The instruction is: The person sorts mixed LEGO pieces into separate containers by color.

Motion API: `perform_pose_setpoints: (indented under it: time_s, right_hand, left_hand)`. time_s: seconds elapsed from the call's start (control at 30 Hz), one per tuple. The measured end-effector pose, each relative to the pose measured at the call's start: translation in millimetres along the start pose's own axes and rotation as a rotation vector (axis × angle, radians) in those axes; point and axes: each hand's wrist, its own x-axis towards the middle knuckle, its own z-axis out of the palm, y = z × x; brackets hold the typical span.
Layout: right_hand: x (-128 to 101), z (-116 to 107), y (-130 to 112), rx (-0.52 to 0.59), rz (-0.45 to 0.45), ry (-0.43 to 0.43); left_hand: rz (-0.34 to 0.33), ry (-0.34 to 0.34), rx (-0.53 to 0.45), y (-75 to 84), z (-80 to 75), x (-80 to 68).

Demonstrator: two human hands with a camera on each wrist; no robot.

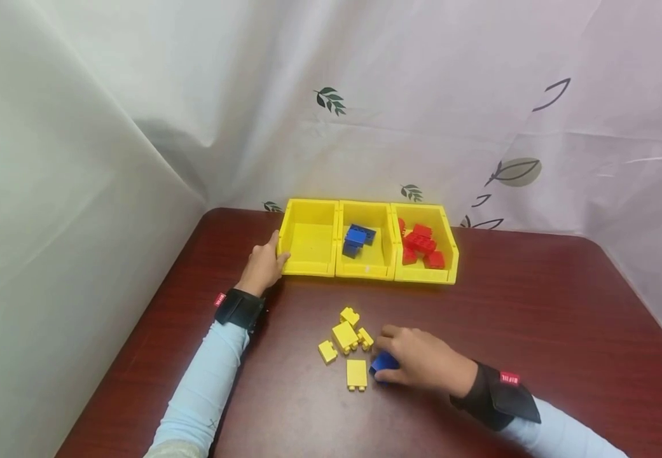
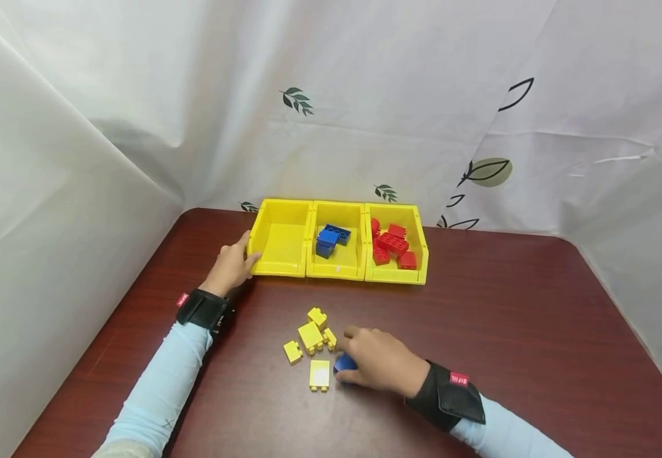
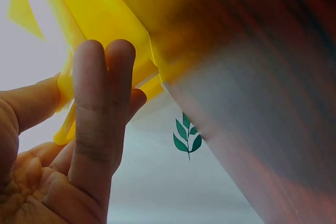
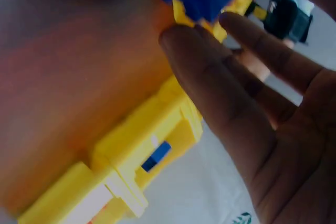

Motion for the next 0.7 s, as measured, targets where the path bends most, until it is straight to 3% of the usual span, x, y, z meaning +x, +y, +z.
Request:
perform_pose_setpoints:
  time_s: [0.27, 0.7]
  right_hand:
    - [-2.4, 10.9, -7.0, 0.015, 0.070, 0.025]
    - [-0.2, 7.3, -2.2, 0.083, 0.057, 0.026]
  left_hand:
    - [-0.003, -0.001, -0.006, -1.6, 0.9, 1.2]
    - [-0.006, 0.006, -0.007, -0.7, 1.0, 1.6]
